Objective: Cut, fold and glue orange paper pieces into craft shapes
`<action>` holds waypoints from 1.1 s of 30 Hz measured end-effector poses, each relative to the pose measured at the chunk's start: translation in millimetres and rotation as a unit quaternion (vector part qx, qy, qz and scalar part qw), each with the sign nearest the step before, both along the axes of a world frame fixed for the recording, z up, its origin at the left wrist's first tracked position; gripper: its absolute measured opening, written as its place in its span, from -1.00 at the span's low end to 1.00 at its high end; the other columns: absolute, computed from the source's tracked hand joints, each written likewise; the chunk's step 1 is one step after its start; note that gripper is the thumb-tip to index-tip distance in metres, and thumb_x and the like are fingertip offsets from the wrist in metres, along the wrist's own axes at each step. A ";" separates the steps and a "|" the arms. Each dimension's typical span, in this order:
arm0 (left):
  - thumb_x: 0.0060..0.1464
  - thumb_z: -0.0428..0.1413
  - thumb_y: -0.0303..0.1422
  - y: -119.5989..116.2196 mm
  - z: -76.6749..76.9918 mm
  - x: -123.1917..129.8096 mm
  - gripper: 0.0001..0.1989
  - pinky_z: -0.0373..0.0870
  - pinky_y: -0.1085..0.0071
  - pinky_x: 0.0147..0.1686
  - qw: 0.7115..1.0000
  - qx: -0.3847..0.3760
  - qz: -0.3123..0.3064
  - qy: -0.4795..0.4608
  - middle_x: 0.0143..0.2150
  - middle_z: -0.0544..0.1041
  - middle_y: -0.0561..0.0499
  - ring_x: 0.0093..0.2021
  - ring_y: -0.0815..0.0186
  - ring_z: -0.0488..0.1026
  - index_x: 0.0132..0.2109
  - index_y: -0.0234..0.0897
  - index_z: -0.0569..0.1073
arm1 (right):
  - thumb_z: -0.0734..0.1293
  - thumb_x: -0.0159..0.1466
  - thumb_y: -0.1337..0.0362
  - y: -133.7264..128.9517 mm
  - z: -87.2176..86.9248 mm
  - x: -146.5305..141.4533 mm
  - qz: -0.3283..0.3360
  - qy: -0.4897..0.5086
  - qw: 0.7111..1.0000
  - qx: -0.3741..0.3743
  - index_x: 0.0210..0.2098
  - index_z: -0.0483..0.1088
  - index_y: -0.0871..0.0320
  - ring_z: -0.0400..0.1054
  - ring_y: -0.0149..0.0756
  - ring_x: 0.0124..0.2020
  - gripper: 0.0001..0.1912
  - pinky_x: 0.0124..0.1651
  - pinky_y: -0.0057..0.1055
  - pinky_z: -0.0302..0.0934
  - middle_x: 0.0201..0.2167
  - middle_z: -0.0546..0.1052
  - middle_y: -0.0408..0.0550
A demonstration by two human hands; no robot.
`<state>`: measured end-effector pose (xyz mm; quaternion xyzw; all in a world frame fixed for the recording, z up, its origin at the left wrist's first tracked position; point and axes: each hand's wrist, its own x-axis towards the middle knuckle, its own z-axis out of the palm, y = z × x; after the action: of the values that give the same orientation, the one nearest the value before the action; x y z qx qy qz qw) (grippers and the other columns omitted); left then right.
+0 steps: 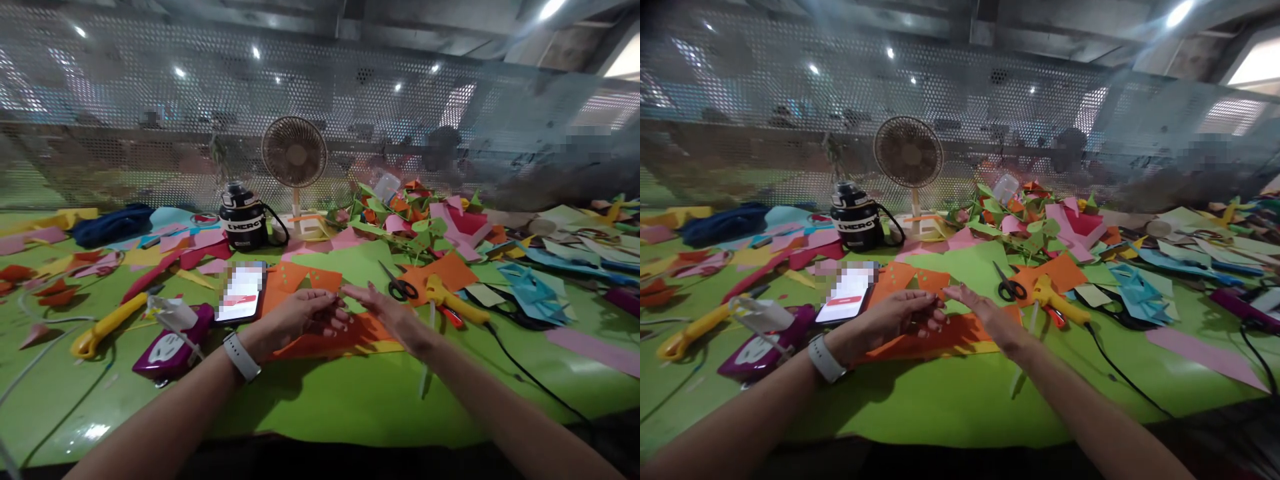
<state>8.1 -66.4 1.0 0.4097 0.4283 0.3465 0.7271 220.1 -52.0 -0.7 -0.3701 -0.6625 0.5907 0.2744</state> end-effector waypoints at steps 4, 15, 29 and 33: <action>0.14 0.13 -0.20 1.6 4.1 -3.7 -0.74 0.28 0.51 -0.50 0.998 0.034 0.020 0.040 -0.44 0.59 0.01 -0.50 0.41 0.47 -0.38 -0.31 0.45 | 0.09 0.29 -0.20 1.7 16.3 3.5 -0.074 -0.094 0.979 0.163 0.13 0.37 -0.04 0.08 -0.12 0.29 -0.40 0.32 -0.04 -0.13 0.25 0.29 -0.04; 0.19 0.03 -0.18 3.7 0.8 -3.2 -0.69 0.16 0.53 -0.58 0.975 0.083 0.026 0.203 -0.50 0.57 0.04 -0.56 0.44 0.44 -0.45 -0.27 0.33 | 0.05 0.25 -0.27 -18.0 -11.7 -1.9 0.061 -0.428 0.824 0.366 0.22 0.28 0.20 -0.15 0.16 0.36 -0.19 0.32 0.13 -0.22 0.34 0.08 0.21; 0.12 0.15 -0.20 2.6 -7.2 0.9 -0.75 0.27 0.52 -0.53 0.991 0.061 -0.012 0.117 -0.44 0.58 0.01 -0.53 0.43 0.46 -0.37 -0.30 0.40 | -0.24 0.31 -0.23 2.6 16.4 2.7 -0.022 0.020 0.998 -0.057 0.24 0.23 0.25 0.18 -0.16 0.26 -0.10 0.32 -0.11 0.01 0.24 0.29 0.16; 0.04 0.19 -0.07 0.1 -7.7 1.0 -0.65 0.31 0.51 -0.49 0.993 0.089 -0.024 0.070 -0.40 0.58 -0.02 -0.51 0.43 0.45 -0.37 -0.30 0.42 | -0.30 0.31 -0.19 1.9 14.1 -7.6 -0.027 0.109 0.982 -0.150 0.25 0.18 0.39 0.23 -0.20 0.22 -0.05 0.30 -0.19 0.04 0.18 0.35 0.26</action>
<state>9.1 -66.3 -6.7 0.5059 0.4356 0.3365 0.6642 212.5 -50.2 13.5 -0.3578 -0.5223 0.7127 0.3020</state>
